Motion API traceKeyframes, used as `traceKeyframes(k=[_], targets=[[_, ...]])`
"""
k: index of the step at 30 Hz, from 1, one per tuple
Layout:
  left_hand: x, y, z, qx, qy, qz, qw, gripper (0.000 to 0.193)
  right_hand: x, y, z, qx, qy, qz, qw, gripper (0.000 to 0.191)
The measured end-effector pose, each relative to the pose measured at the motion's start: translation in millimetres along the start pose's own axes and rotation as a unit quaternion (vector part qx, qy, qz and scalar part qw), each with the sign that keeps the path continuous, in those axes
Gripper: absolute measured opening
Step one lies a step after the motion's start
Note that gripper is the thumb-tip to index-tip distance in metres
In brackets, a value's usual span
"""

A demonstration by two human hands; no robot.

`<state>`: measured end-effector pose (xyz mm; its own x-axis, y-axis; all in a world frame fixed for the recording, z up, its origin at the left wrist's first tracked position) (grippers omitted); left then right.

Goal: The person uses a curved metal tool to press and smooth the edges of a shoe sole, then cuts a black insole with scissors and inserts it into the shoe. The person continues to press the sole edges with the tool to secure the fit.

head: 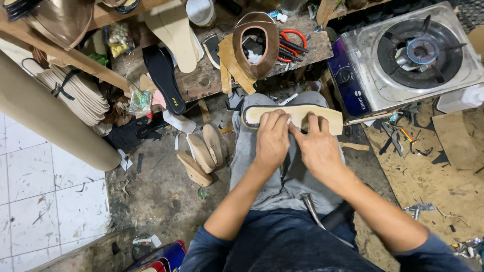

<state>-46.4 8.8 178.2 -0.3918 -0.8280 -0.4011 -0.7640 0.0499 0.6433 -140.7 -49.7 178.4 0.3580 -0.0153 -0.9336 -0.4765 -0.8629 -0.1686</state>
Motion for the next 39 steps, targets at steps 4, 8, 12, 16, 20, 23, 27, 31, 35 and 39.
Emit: traceKeyframes(k=[4,8,12,16,20,23,27,31,35,39], targets=[[-2,-1,4,0.005,0.002,-0.006,1.000,0.013,2,43,-29,0.004,-0.126,-0.049,0.991,0.051],[-6,-2,3,-0.016,0.008,0.010,1.000,0.013,22,122,-126,0.011,0.016,-0.203,0.979,0.023],[-9,-2,4,-0.026,0.007,0.019,0.999,0.016,89,188,-210,0.020,0.140,-0.198,0.970,0.019],[-12,-4,6,-0.028,0.006,0.016,0.999,0.016,145,223,-249,0.095,0.166,-0.224,0.956,0.018],[-16,-7,6,-0.035,0.012,0.002,0.999,0.018,179,239,-265,0.212,0.129,-0.303,0.920,0.013],[-16,-10,7,-0.044,0.011,0.005,0.999,0.021,172,229,-276,0.169,0.177,-0.191,0.951,0.012],[-15,-14,9,-0.051,0.010,-0.004,0.999,0.022,170,222,-283,0.141,0.209,-0.110,0.962,0.011],[-13,-15,11,-0.057,0.009,0.002,0.998,0.023,185,233,-282,0.178,0.164,-0.116,0.963,0.007],[-13,-12,10,-0.044,0.014,-0.007,0.999,0.020,171,226,-279,0.133,0.205,-0.133,0.961,0.006],[-16,-10,6,-0.031,0.024,-0.004,0.999,0.018,158,216,-250,0.233,0.106,-0.383,0.888,0.011]])
Point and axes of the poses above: each hand's wrist, its own z-axis away from the middle knuckle, its own x-axis out of the palm, y = z × x, the point moved 8 cm from there along -z, towards the middle knuckle, and after that the axes turned 9 degrees about y, right-handed, at the moved point
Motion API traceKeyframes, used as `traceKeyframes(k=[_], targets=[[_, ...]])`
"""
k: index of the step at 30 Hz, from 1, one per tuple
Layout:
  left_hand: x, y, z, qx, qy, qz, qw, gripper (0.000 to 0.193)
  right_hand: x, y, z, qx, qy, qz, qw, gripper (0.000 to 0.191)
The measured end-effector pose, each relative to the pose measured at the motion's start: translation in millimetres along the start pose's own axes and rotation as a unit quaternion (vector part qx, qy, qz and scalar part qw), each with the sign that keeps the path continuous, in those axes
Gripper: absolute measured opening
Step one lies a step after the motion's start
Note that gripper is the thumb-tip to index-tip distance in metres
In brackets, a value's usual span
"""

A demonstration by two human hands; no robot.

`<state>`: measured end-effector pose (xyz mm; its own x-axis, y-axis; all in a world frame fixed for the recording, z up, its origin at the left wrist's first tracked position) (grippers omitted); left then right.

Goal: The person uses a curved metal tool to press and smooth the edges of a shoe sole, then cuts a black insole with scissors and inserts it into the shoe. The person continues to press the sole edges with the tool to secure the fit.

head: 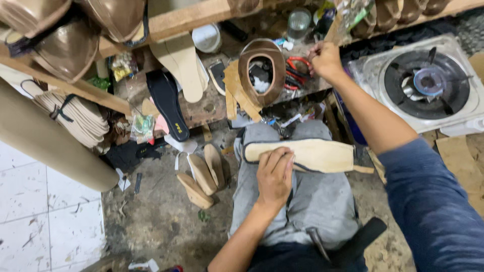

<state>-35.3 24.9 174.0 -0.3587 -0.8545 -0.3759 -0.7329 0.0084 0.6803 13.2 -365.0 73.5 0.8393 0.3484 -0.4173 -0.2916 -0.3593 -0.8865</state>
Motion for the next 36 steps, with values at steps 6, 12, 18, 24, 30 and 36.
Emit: traceKeyframes(k=[6,12,18,24,30,36], targets=[[2,2,1,-0.001,-0.008,0.008,1.000,0.016,-58,-99,164,0.049,-0.162,-0.138,0.976,0.008],[7,8,3,-0.001,-0.012,0.010,1.000,0.018,-74,-157,257,-0.082,-0.153,0.070,0.982,0.007],[13,9,5,0.015,-0.004,0.003,1.000,0.018,-69,-171,281,-0.180,-0.125,0.145,0.965,0.009],[16,6,5,0.028,0.012,0.000,1.000,0.016,-75,-182,291,-0.176,-0.095,0.123,0.972,0.013],[11,4,5,0.015,0.033,0.012,0.999,0.013,-125,-101,354,-0.110,-0.271,0.305,0.906,0.024],[7,6,7,0.015,0.044,0.011,0.999,0.012,-144,-56,459,-0.189,-0.405,0.490,0.748,0.058]])
Point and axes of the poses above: each hand's wrist, its own z-axis away from the middle knuckle, its own x-axis out of the palm, y = z × x, the point moved 8 cm from there along -z, towards the middle knuckle, and after that the axes turned 9 degrees about y, right-handed, at the moved point
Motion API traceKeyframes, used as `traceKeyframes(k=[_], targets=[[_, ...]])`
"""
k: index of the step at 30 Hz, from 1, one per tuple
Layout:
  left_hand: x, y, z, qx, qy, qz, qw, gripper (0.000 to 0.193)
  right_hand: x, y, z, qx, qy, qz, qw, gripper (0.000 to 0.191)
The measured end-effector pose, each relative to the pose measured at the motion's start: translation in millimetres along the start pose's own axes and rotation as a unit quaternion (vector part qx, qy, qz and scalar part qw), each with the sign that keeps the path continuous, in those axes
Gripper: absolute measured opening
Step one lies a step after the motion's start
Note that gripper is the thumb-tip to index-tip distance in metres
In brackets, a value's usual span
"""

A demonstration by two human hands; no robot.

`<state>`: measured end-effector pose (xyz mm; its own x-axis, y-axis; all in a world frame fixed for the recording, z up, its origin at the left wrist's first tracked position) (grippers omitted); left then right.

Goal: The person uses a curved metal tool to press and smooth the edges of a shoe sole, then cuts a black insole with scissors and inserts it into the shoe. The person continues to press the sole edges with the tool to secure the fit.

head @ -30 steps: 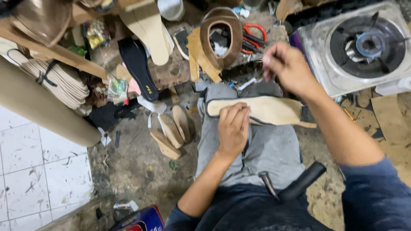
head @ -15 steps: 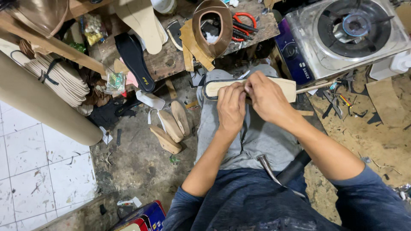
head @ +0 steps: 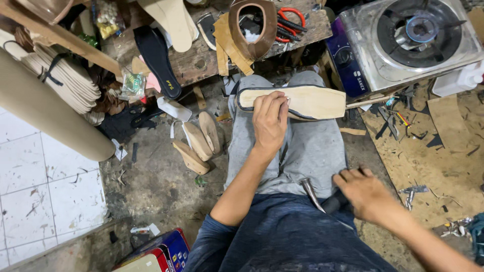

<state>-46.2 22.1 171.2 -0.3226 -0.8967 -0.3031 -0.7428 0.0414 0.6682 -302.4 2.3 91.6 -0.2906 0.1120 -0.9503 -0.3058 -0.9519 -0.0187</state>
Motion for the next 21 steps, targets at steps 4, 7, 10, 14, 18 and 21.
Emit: traceKeyframes(k=[4,7,10,14,18,21], targets=[[0,1,1,0.000,0.002,0.000,1.000,0.013,8,4,15,0.058,-0.130,-0.083,0.986,0.042],[3,0,3,-0.010,-0.005,0.000,1.000,0.011,-34,20,4,0.117,0.029,-0.228,0.966,0.048],[3,2,3,-0.007,-0.001,0.003,1.000,0.012,-82,25,1,0.146,0.278,-0.324,0.892,0.052],[1,2,2,-0.007,0.012,-0.004,1.000,0.011,-83,20,-22,0.252,0.358,-0.504,0.744,0.040],[1,3,1,-0.009,0.002,-0.005,1.000,0.012,-93,11,-40,0.259,0.387,-0.483,0.742,0.041],[0,4,2,-0.008,0.004,-0.008,1.000,0.014,-99,8,-47,0.236,0.406,-0.491,0.734,0.041]])
Point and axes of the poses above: each hand's wrist, its own z-axis away from the middle knuckle, its own x-axis out of the palm, y = z × x, the point moved 8 cm from there along -z, towards the middle knuckle, and after that the axes turned 9 degrees about y, right-handed, at the moved point
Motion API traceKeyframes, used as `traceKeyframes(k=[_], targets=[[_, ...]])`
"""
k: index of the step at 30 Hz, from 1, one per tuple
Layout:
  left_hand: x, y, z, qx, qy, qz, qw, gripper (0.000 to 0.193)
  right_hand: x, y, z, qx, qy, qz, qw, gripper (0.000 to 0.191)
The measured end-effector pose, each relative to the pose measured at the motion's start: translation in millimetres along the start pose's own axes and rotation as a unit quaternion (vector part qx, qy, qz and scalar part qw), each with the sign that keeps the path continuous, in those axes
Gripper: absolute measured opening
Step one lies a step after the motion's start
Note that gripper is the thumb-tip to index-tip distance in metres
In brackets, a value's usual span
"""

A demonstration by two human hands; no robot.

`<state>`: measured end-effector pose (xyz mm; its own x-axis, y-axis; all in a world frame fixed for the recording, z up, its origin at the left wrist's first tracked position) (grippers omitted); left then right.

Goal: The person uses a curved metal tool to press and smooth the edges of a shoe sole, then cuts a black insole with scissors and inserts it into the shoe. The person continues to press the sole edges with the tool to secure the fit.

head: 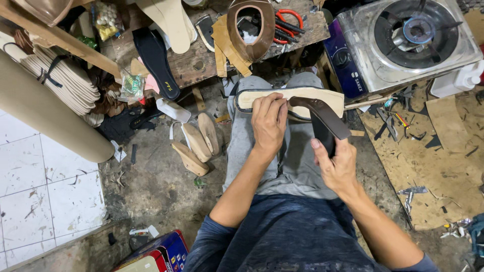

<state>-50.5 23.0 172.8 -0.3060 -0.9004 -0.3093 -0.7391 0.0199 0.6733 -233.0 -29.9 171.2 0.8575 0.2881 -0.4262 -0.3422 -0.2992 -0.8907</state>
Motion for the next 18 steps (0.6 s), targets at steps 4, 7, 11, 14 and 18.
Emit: traceKeyframes(k=[4,7,11,14,18], targets=[[0,1,0,0.005,0.006,-0.005,1.000,0.015,2,-9,-3,-0.043,0.006,-0.008,0.999,0.033],[1,0,0,0.004,0.006,-0.005,1.000,0.018,4,-17,-5,-0.085,0.009,-0.030,0.996,0.038],[1,0,1,0.002,-0.006,-0.012,1.000,0.021,9,-7,-8,-0.020,-0.012,0.012,1.000,0.045],[0,0,1,0.002,0.000,-0.009,1.000,0.019,6,-15,-7,-0.076,0.006,-0.011,0.997,0.042],[0,0,0,0.006,0.000,-0.013,1.000,0.018,9,-10,-8,-0.062,0.002,0.010,0.998,0.040]])
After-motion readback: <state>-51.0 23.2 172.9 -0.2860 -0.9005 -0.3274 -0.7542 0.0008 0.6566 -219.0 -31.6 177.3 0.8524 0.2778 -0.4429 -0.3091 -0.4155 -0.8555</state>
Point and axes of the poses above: each hand's wrist, its own z-axis away from the middle knuckle, its own x-axis out of the palm, y = z × x, the point moved 8 cm from there along -z, towards the middle knuckle, and after that the axes turned 9 degrees about y, right-handed, at the moved point
